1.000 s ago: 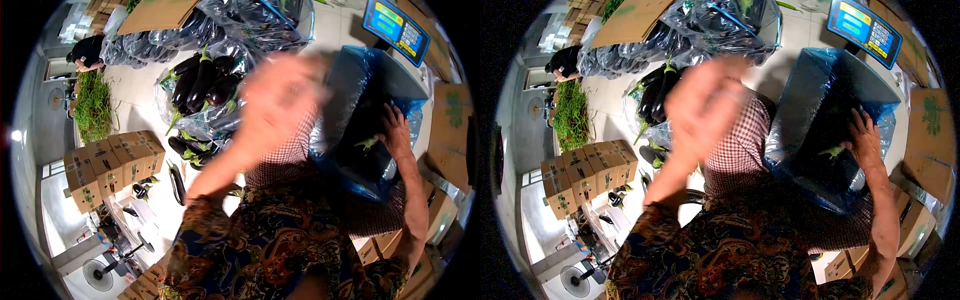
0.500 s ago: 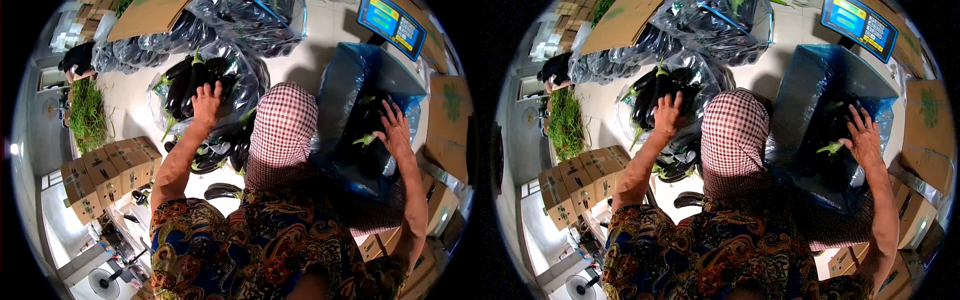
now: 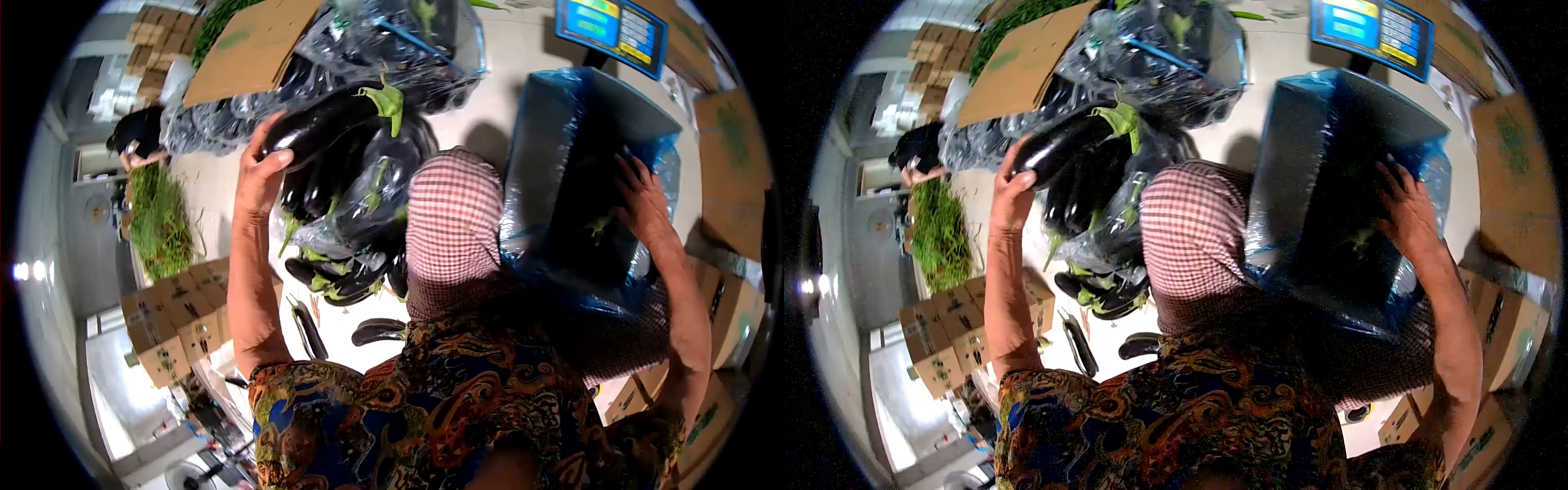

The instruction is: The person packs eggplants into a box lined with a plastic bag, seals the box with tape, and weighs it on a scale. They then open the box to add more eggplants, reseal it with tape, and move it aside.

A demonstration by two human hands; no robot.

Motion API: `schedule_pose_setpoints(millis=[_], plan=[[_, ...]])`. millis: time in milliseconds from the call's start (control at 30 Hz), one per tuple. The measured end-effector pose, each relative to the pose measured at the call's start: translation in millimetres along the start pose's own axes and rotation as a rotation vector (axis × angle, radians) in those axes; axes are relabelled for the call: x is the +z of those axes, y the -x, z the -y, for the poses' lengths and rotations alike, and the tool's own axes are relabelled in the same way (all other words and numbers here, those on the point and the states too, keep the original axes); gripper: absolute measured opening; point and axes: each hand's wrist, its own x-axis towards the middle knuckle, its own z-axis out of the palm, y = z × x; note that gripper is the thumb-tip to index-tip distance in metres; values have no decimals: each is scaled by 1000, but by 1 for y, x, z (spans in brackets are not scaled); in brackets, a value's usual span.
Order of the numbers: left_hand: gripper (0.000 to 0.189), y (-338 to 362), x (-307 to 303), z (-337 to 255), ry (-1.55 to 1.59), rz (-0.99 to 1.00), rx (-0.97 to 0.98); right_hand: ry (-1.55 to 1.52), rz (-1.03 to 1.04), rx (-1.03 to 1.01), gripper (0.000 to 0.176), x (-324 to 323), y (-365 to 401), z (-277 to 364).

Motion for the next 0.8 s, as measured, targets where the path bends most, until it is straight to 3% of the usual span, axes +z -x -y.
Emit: schedule_pose_setpoints(millis=[67, 233, 333, 400, 433, 467, 533, 600, 633, 667, 733, 800], plan=[[84, -13, 35, -27, -29, 104, 45, 31, -29, -37, 58, 16, -1, -13], [88, -68, 138, -71, -96, 515, 42, 83, 23, -8, 54, 19, -5, -8], [70, -89, 229, -75, -264, 867, 144, 218, 64, 7, 57, 27, -5, -13], [69, -102, 279, -64, -398, 1097, 58, 330, 84, 10, 59, 39, -3, -15], [63, -108, 303, -56, -506, 1186, 134, 411, -75, 9, 62, 50, 3, -16], [58, -114, 325, -46, -613, 1271, 213, 386, -70, 8, 62, 51, 5, -17], [53, -118, 366, -29, -586, 1330, -72, 334, -63, 0, 61, 53, 5, -24], [54, -131, 391, -6, -694, 1388, 143, 357, -254, 32, 55, 69, 5, -23], [56, -136, 402, 3, -752, 1398, 95, 367, -353, 50, 52, 75, 3, -19], [59, -139, 412, 12, -808, 1408, 45, 319, -253, 22, 49, 63, 2, -15], [64, -150, 426, 30, -970, 1384, 203, 236, -54, -35, 43, 37, 0, -18], [69, -158, 432, 51, -964, 1326, 257, 209, -179, -40, 37, 51, 0, -21]])
